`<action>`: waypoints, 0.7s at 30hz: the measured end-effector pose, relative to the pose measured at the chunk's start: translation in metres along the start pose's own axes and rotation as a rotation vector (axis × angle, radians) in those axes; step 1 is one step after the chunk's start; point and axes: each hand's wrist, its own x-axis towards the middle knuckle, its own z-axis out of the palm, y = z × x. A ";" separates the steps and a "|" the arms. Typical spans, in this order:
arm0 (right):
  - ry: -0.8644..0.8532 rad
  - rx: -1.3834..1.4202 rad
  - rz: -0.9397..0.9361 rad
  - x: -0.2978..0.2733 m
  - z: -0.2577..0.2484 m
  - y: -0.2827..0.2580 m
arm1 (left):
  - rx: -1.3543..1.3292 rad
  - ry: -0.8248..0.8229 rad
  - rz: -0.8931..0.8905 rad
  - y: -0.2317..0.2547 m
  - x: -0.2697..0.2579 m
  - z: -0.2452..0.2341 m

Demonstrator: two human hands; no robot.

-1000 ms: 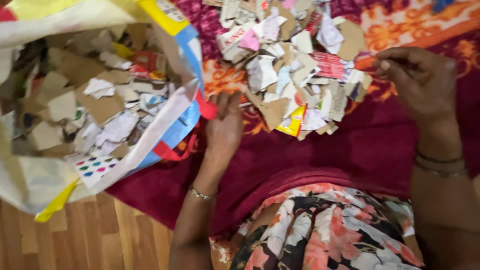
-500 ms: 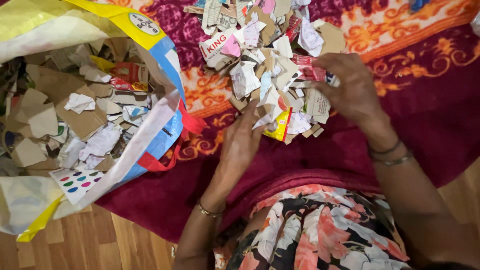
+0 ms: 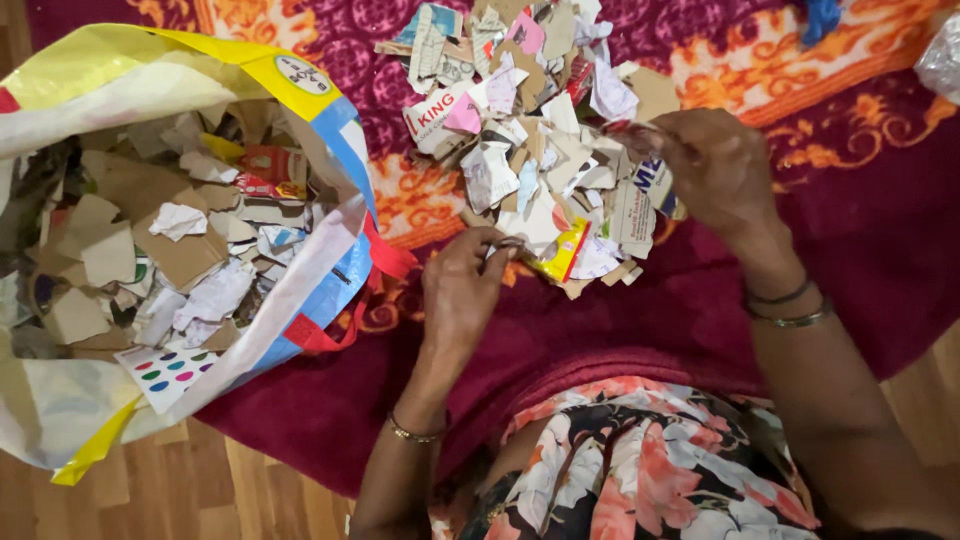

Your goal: The person sits on a patterned rug and repeatedly picks up small pieces of paper and cardboard from a pile, then places them into a large reusable bag. The hands handle the items one at a time or in small handfuls, transferring them from the floor to the bag.

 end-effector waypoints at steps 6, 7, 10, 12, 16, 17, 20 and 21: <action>-0.001 0.827 0.338 -0.005 -0.020 -0.003 | -0.379 -0.014 -0.104 0.016 -0.006 -0.026; -0.019 0.905 0.351 -0.005 -0.023 -0.010 | -0.460 -0.031 -0.131 0.018 -0.007 -0.030; -0.108 1.113 0.341 0.007 -0.027 -0.047 | -0.590 -0.032 -0.080 0.022 -0.011 -0.052; -0.176 1.175 0.293 0.020 -0.030 -0.078 | -0.645 -0.002 -0.113 0.020 -0.015 -0.073; -0.346 1.048 0.183 0.056 -0.009 -0.145 | -0.615 0.213 -0.159 0.003 -0.016 -0.126; -0.382 0.992 0.189 0.066 0.001 -0.163 | -0.565 0.288 -0.151 -0.001 -0.015 -0.140; -0.506 0.950 0.143 0.092 0.029 -0.220 | -0.323 0.466 -0.189 -0.012 0.000 -0.189; -0.523 0.930 0.022 0.102 0.038 -0.239 | -0.188 0.511 -0.253 -0.013 0.004 -0.204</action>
